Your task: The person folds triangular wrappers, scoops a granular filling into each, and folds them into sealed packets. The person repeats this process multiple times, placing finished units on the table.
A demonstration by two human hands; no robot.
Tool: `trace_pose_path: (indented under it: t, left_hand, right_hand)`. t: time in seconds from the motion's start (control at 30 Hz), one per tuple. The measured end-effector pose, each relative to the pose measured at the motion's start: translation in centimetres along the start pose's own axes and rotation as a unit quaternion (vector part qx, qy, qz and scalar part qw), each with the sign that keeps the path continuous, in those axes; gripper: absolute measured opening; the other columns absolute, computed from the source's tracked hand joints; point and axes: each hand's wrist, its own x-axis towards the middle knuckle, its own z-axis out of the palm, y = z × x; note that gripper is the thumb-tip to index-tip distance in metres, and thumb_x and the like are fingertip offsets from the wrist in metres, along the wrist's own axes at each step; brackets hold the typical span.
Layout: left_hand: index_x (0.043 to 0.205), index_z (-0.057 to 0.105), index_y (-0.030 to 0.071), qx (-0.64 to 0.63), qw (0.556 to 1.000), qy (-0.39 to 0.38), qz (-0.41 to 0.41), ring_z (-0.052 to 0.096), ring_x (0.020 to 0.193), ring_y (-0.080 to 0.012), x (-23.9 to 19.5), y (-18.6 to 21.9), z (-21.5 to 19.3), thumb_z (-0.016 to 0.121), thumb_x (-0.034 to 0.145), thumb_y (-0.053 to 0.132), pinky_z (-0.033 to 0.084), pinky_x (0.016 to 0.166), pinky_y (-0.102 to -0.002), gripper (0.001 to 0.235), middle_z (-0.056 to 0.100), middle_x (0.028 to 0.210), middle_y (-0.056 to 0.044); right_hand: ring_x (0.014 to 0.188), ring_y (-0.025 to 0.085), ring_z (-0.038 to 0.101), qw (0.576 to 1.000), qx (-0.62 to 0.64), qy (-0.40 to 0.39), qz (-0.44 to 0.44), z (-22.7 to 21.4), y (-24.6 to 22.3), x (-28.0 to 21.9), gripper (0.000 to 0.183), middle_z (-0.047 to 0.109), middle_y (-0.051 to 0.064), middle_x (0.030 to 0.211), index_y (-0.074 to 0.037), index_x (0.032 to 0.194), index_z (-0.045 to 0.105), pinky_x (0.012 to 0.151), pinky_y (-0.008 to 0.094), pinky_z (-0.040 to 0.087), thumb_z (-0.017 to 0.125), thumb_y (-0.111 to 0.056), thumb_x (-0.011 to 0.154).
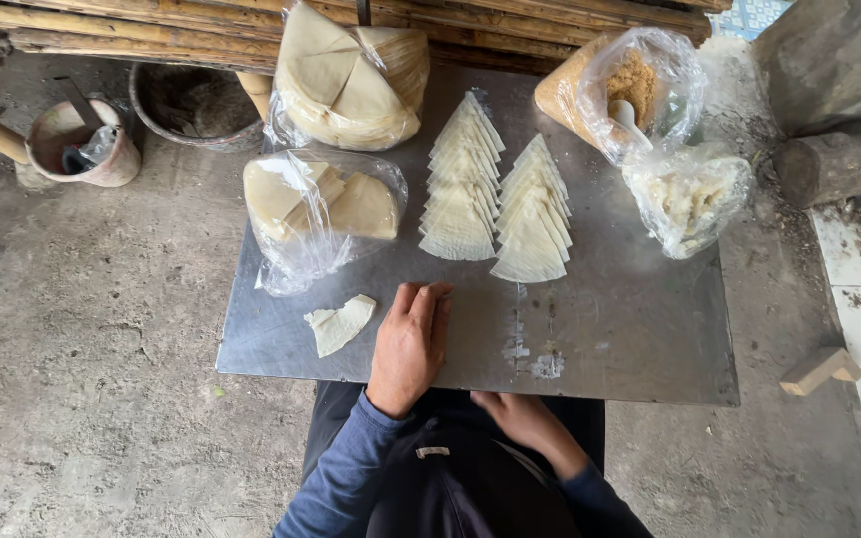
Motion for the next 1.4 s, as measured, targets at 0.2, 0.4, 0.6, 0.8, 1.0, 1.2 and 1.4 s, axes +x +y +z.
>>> trace_pose_path:
  t: [0.2,0.4,0.6,0.8,1.0,1.2,1.4]
  left_hand:
    - [0.116,0.067,0.005,0.011,1.000,-0.006,0.001,0.069,0.090,-0.0358,0.0,-0.2,0.4,0.065,0.098,0.007,0.056,0.075,-0.042,0.018,0.065,0.106,-0.015]
    - [0.115,0.067,0.004,0.021,1.000,-0.019,-0.006,0.069,0.088,-0.0347,0.0,-0.4,0.6,0.066,0.097,0.008,0.056,0.073,-0.042,0.019,0.065,0.105,-0.015]
    - [0.113,0.068,0.005,0.018,1.000,-0.007,0.004,0.069,0.088,-0.0346,0.0,-0.1,0.3,0.065,0.097,0.007,0.056,0.073,-0.042,0.017,0.065,0.104,-0.014]
    - [0.112,0.067,0.005,0.008,1.000,-0.014,0.010,0.069,0.088,-0.0340,0.1,-0.2,0.2,0.065,0.097,0.007,0.056,0.074,-0.042,0.016,0.065,0.103,-0.013]
    - [0.112,0.067,0.005,0.007,1.000,-0.016,0.006,0.069,0.088,-0.0341,0.0,-0.2,0.1,0.066,0.097,0.008,0.056,0.074,-0.042,0.015,0.065,0.102,-0.013]
    - [0.112,0.067,0.005,0.004,1.000,-0.014,0.007,0.069,0.088,-0.0340,0.1,-0.3,0.2,0.065,0.098,0.009,0.056,0.074,-0.042,0.015,0.065,0.102,-0.013]
    - [0.112,0.067,0.005,0.001,1.000,-0.014,0.005,0.069,0.087,-0.0339,0.1,-0.3,0.1,0.065,0.098,0.009,0.056,0.072,-0.041,0.015,0.065,0.101,-0.014]
  right_hand:
    - [0.104,0.024,0.072,0.974,-0.003,-0.125,-0.189,-10.2,-12.6,-5.6,0.027,0.076,0.009,0.113,-0.005,0.120,0.071,0.091,0.037,0.058,0.071,-0.020,0.098]
    - [0.092,0.020,0.067,0.941,-0.247,0.118,-0.200,-16.4,-12.5,1.8,0.023,0.069,0.009,0.109,-0.005,0.111,0.071,0.081,0.033,0.060,0.073,-0.014,0.090]
    - [0.096,0.029,0.063,0.890,-0.367,0.167,-0.212,-17.3,-14.5,6.8,0.019,0.065,0.009,0.101,-0.003,0.108,0.069,0.087,0.040,0.052,0.071,-0.007,0.089]
    - [0.087,0.023,0.064,0.908,-0.333,0.182,-0.176,-16.6,-12.5,8.2,0.011,0.064,0.008,0.097,-0.005,0.103,0.067,0.079,0.036,0.054,0.067,-0.008,0.093]
    - [0.074,0.012,0.062,0.968,-0.071,0.240,-0.015,-19.6,-9.0,9.9,0.005,0.069,0.005,0.090,-0.004,0.105,0.067,0.062,0.025,0.051,0.065,-0.007,0.101]
    - [0.081,0.005,0.060,0.945,0.134,0.296,-0.035,-23.9,-7.3,11.9,0.008,0.069,0.000,0.094,-0.004,0.111,0.068,0.069,0.020,0.050,0.066,-0.007,0.103]
    - [0.090,0.010,0.064,0.937,0.004,0.338,-0.089,-24.3,-11.1,11.2,0.006,0.070,0.004,0.102,-0.004,0.112,0.067,0.075,0.021,0.054,0.064,-0.007,0.107]
